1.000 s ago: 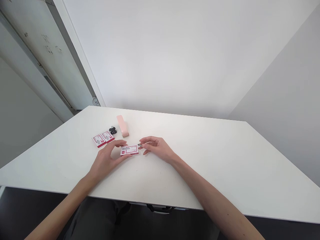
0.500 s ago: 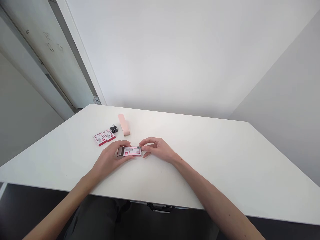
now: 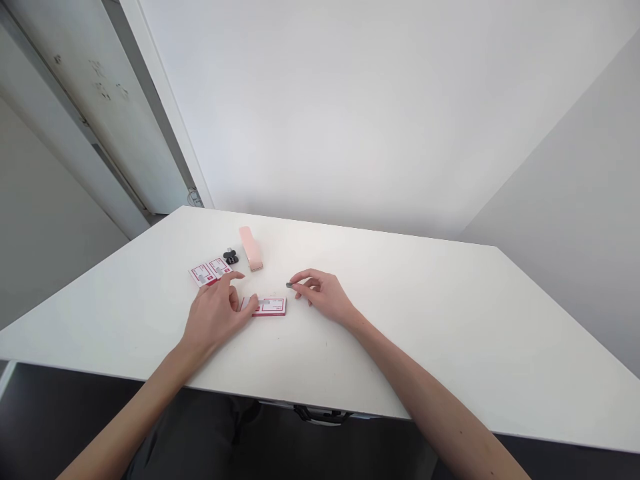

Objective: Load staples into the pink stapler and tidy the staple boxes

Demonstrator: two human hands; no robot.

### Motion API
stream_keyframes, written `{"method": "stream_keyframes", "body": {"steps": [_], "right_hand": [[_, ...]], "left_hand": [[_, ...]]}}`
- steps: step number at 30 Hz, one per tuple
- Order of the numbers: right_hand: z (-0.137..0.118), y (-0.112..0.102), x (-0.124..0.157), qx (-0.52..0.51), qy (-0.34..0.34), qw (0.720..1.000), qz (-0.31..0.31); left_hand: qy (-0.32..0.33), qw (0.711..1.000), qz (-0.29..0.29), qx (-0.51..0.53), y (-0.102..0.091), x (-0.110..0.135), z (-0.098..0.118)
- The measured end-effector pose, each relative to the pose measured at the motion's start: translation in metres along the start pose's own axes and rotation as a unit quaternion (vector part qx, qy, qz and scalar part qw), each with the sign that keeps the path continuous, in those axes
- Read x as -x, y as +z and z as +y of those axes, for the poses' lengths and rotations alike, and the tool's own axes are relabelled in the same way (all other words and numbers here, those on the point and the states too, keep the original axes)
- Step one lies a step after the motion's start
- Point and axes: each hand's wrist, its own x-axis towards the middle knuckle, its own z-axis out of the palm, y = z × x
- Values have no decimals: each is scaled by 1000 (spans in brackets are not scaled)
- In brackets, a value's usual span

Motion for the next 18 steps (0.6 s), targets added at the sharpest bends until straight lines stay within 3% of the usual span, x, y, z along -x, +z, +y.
{"method": "stream_keyframes", "body": {"steps": [6, 18], "right_hand": [[-6, 6, 3, 22, -48, 999, 13], [-12, 18, 12, 63, -174, 980, -78]], "left_hand": [[44, 998, -43, 17, 1, 1, 0], [97, 972, -180, 115, -5, 3, 4]]}}
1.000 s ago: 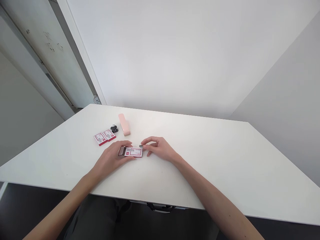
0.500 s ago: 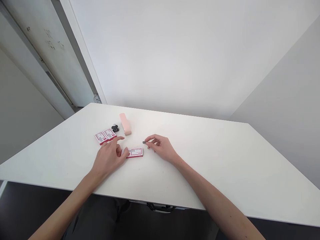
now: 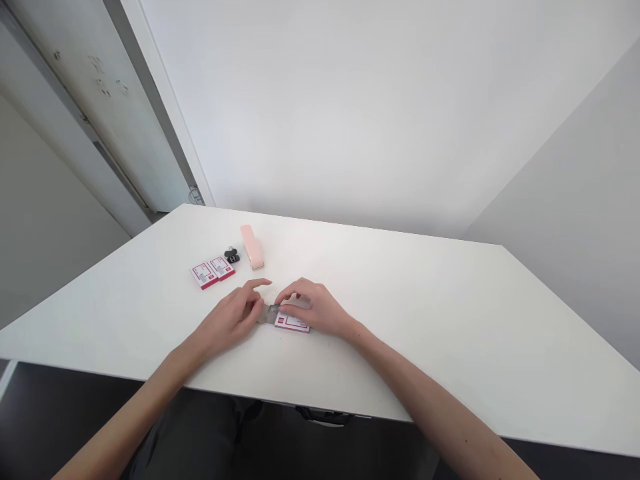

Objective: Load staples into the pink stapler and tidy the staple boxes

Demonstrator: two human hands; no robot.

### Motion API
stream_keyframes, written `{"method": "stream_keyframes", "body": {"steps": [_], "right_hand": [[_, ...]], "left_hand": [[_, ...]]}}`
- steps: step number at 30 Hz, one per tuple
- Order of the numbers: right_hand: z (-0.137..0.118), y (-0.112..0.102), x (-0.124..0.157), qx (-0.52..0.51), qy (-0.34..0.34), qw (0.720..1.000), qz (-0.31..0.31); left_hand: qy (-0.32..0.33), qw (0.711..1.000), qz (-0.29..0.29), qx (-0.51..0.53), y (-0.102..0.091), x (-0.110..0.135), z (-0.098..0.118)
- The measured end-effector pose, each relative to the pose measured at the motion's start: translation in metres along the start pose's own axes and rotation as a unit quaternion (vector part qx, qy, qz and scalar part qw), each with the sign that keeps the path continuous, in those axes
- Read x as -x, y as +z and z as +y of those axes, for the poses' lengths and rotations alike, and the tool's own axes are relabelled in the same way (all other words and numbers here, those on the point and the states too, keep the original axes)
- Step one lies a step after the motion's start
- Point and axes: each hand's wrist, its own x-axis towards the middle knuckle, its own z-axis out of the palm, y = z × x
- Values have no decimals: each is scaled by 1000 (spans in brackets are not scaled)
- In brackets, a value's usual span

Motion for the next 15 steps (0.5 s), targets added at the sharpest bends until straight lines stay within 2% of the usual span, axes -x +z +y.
{"method": "stream_keyframes", "body": {"steps": [7, 15], "right_hand": [[1, 1, 0, 10, -23, 999, -32], [7, 2, 0, 51, -29, 998, 8]], "left_hand": [[14, 1000, -14, 7, 0, 0, 2], [21, 1000, -13, 11, 0, -1, 4]]}}
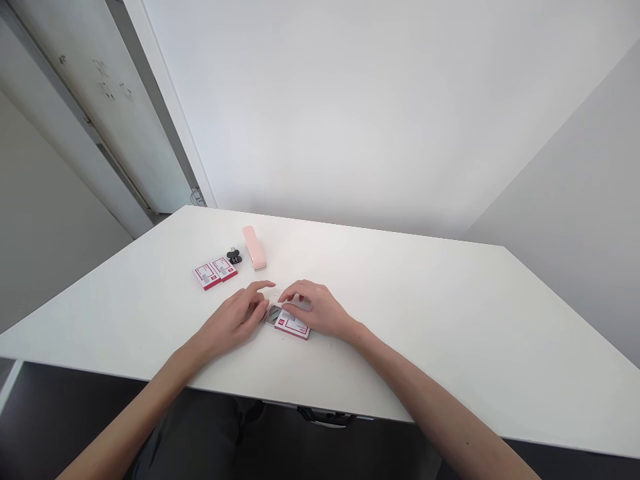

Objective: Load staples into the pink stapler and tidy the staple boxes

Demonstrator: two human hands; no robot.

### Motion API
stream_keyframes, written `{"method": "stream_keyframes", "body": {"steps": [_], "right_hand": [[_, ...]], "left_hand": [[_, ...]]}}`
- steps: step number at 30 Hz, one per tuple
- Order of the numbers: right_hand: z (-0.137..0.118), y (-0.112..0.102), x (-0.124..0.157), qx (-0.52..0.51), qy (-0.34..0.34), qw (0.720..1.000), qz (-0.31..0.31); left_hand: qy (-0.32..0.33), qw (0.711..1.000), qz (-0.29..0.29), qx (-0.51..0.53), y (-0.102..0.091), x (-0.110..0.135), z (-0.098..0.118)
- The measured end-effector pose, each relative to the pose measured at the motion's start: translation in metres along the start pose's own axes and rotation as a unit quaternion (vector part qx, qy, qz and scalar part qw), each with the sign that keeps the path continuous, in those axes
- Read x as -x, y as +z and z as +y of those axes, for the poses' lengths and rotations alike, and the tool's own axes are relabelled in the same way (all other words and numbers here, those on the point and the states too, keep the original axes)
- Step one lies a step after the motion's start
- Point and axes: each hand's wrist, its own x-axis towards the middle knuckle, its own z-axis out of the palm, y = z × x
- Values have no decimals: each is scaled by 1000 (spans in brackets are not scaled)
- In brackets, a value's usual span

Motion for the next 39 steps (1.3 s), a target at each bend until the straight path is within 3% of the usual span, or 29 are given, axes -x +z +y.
{"method": "stream_keyframes", "body": {"steps": [8, 24, 32, 35, 39], "right_hand": [[2, 3, 2, 56, 5, 998, -15], [3, 6, 1, 60, 3, 998, -14], [3, 6, 1, 52, 9, 999, -12], [3, 5, 1, 37, 31, 999, 4], [5, 4, -1, -2, 109, 991, 81]], "left_hand": [[15, 1000, -6, 23, 3, 0, -1], [61, 995, -36, 65, 8, -2, 9], [47, 997, -35, 58, 8, -1, 9], [45, 999, -10, 29, 9, -1, 6], [64, 997, -10, -28, 9, -3, 4]]}}
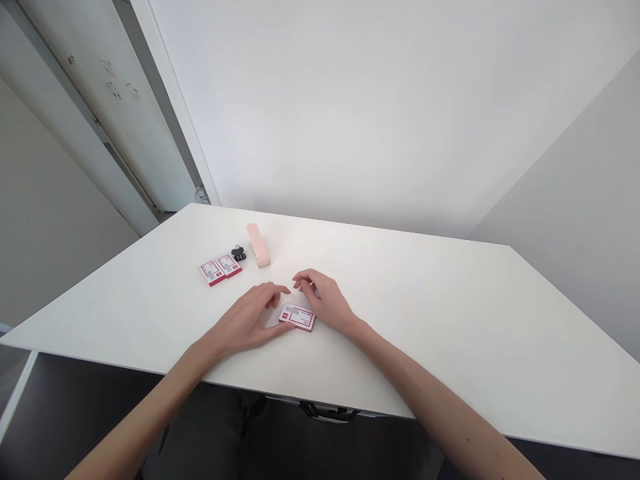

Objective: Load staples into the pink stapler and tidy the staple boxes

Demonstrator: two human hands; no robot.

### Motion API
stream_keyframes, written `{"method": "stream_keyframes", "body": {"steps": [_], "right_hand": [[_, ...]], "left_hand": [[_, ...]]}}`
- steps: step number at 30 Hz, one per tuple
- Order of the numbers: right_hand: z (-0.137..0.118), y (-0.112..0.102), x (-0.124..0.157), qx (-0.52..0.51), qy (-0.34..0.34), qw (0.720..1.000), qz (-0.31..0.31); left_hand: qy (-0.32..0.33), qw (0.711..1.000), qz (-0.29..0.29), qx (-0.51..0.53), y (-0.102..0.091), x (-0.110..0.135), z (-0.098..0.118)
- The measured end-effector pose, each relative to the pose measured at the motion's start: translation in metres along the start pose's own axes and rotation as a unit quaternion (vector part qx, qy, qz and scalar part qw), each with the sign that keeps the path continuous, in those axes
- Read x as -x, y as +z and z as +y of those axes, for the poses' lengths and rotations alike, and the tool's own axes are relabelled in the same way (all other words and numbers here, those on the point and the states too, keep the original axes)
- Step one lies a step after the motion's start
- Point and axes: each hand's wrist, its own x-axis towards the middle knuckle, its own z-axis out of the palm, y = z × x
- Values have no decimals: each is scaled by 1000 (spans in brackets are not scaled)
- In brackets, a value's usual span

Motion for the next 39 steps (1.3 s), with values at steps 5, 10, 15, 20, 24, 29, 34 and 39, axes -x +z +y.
{"method": "stream_keyframes", "body": {"steps": [5, 10, 15, 20, 24, 29, 34, 39], "right_hand": [[1, -2, -2, -31, 49, 998, 28], [7, -8, 0, -31, 43, 998, 34], [14, -15, 0, -32, 42, 997, 53], [16, -13, 1, -18, 33, 999, 37], [16, -12, 2, 0, 24, 999, 22], [15, -13, 3, 7, 24, 1000, 16], [15, -13, 3, 7, 24, 1000, 17], [13, -14, 3, 17, 23, 1000, 13]], "left_hand": [[15, 1000, -13, -22, -1, 0, 1], [-1, 998, 51, -36, -9, 15, -6], [-152, 970, 183, -52, -38, 48, -31], [-332, 892, 276, -133, -81, 82, -54], [-444, 841, 238, -195, -98, 94, -58], [-403, 863, 182, -246, -80, 90, -51], [-288, 909, 185, -238, -55, 78, -36], [-301, 913, 163, -222, -50, 64, -31]]}}
